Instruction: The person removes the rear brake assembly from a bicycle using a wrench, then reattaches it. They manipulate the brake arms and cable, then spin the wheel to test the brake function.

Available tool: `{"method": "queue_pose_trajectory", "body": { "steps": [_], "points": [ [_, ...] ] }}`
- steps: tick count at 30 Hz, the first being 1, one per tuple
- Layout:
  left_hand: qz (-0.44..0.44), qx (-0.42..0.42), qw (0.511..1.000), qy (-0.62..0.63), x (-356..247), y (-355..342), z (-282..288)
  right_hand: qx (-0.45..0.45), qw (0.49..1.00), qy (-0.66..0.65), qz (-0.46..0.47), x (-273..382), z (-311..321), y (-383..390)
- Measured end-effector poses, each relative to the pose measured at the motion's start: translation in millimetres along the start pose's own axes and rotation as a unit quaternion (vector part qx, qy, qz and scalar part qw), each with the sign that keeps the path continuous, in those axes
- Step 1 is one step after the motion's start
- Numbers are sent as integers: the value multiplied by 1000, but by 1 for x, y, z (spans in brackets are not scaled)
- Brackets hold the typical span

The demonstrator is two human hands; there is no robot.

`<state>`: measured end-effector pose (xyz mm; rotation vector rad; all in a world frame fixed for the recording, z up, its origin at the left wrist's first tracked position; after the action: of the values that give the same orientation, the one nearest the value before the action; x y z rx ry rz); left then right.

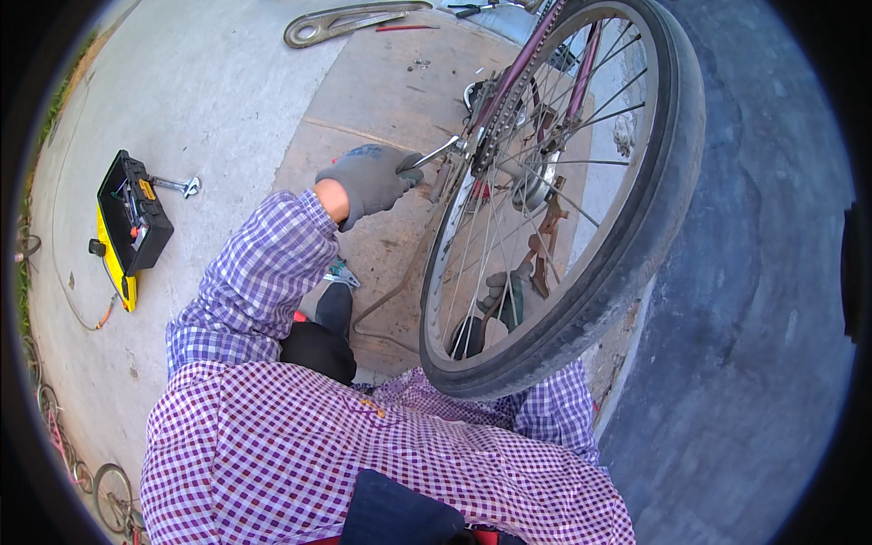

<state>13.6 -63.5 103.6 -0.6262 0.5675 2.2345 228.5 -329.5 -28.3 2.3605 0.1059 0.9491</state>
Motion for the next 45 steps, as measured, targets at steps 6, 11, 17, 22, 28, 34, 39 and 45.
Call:
{"method": "queue_pose_trajectory", "body": {
  "steps": [6,11,17,22,28,34,39,45],
  "points": [
    [-20,-27,998,-46,2,7,-2,-16,1000,24,9,0,6,4],
    [-36,-36,993,-106,-10,9,-2,-30,998,47,12,3,4,5],
    [-1,-37,991,-128,-15,16,-1,-38,997,64,11,2,0,2],
    [-19,-44,991,-121,-2,11,8,-44,996,80,6,3,-4,0],
    [-40,-44,992,-107,0,4,24,-48,995,88,10,5,-8,0],
    [3,-12,999,-37,6,7,16,-48,994,93,16,3,-9,4],
    [-42,-68,997,-18,23,3,0,-47,994,95,20,-1,-7,6],
    [-24,-37,997,-58,25,-14,-2,-46,993,105,24,-5,-7,2]
  ]
}}
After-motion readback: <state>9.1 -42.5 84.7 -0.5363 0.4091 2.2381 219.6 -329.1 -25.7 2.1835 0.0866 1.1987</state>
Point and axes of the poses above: each hand's wrist, its own y-axis away from the middle knuckle, its own z-axis out of the back of the hand, x = y × z, the point moved 2 cm from there along -y, towards the middle knuckle, and after that the axes turned 6 degrees about -z, right-handed, at the moved point
